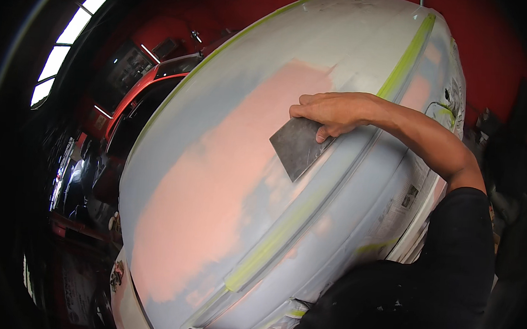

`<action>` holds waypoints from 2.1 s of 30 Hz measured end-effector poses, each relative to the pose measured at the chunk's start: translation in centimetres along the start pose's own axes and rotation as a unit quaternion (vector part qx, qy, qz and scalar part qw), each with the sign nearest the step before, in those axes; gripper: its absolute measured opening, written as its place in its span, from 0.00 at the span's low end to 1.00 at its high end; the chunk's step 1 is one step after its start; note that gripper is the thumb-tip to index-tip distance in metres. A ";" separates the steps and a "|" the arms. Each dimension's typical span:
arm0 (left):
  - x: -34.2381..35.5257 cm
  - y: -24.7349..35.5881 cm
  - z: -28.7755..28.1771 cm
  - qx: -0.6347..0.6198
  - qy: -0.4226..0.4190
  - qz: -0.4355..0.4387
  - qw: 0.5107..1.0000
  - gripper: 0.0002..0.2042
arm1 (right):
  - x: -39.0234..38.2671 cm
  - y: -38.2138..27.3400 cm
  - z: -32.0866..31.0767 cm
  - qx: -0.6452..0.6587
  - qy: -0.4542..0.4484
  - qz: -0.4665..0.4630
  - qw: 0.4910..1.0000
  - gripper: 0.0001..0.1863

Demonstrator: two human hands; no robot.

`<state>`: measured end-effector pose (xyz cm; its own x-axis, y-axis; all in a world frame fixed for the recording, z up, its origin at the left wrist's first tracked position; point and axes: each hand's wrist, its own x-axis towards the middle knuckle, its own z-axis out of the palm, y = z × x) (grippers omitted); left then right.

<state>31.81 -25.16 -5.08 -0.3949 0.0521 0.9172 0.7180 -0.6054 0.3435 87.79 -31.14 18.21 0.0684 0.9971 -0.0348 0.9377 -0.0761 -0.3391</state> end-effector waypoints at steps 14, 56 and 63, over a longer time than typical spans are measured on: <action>0.3 -0.1 -1.0 0.025 -0.052 -0.020 0.998 0.14 | 1.2 1.7 4.2 -0.044 0.142 -0.045 0.988 0.22; -1.3 -2.8 -3.5 0.311 -0.069 -0.012 0.948 0.17 | -1.8 1.7 -4.2 0.098 0.443 -0.098 0.886 0.37; 0.9 1.5 -2.5 0.230 -0.042 -0.056 0.971 0.19 | -4.3 3.1 -0.7 0.157 0.445 0.033 0.881 0.23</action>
<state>31.09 -27.95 -4.25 -0.4517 0.1730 0.8752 0.8607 -0.1736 0.4785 90.65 -35.63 17.98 0.4905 0.5928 0.6387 0.7904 0.0059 -0.6126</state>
